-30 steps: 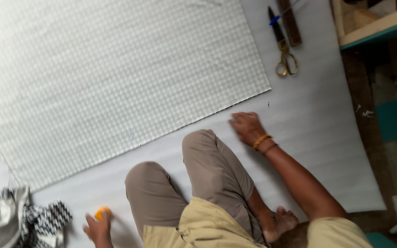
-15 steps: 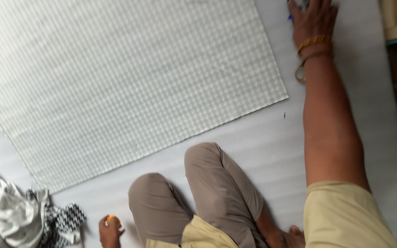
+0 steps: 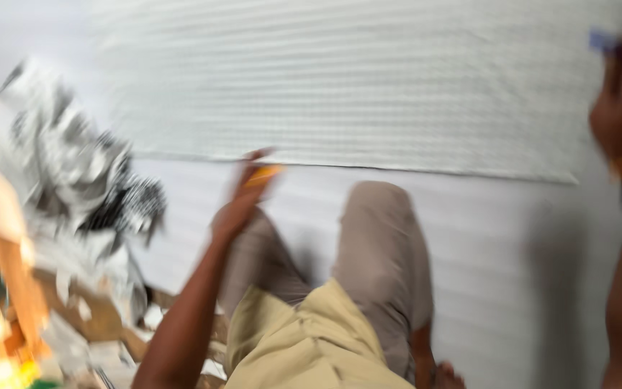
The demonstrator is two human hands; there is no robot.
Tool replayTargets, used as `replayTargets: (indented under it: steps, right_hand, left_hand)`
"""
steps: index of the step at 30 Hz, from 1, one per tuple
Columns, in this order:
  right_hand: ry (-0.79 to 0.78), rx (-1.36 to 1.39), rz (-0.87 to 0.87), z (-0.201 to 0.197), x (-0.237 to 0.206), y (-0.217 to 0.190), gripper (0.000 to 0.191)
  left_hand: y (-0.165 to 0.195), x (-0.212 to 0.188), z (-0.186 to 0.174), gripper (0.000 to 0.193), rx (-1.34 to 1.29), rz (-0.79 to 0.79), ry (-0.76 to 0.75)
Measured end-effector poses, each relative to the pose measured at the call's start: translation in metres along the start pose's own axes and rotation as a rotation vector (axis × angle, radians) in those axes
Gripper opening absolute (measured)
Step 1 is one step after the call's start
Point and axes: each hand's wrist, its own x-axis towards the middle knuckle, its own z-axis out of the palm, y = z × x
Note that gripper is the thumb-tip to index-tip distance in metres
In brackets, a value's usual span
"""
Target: The person smooths a patterned fabric on a white work surface, measures and marks it with a tape measure, pen, and wooden ruler, then cuts along the marked lines using shears. The cut piece is folded and marked again.
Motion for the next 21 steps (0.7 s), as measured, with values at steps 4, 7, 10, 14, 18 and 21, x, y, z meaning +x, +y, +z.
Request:
replayTargets:
  steps: [4,7,10,14,18,21]
  right_hand:
    - [-0.277,0.663,0.109,-0.008,0.004,-0.112,0.025]
    - [-0.754,1.063,0.529,0.008,0.015,-0.168,0.027]
    - [-0.752,1.280,0.728,0.029,0.018,-0.177,0.028]
    - [-0.818,1.229,0.805,0.079,0.009,-0.161,0.023]
    - [-0.857,1.027,0.831,0.119,-0.004,-0.147,0.025]
    - [-0.837,0.852,0.981,0.130,0.000,-0.146,0.025]
  left_hand:
    - [0.063,0.027,0.127,0.071,-0.087,0.324,-0.242]
    - [0.113,0.038,0.162,0.085,-0.010,0.567,-0.162]
    - [0.135,0.056,0.146,0.095,0.013,0.487,-0.270]
    - [0.114,0.081,0.106,0.075,0.138,0.542,-0.415]
    - [0.039,0.131,0.019,0.039,0.313,0.360,-0.255]
    - [-0.057,0.181,-0.110,0.046,0.287,0.320,0.069]
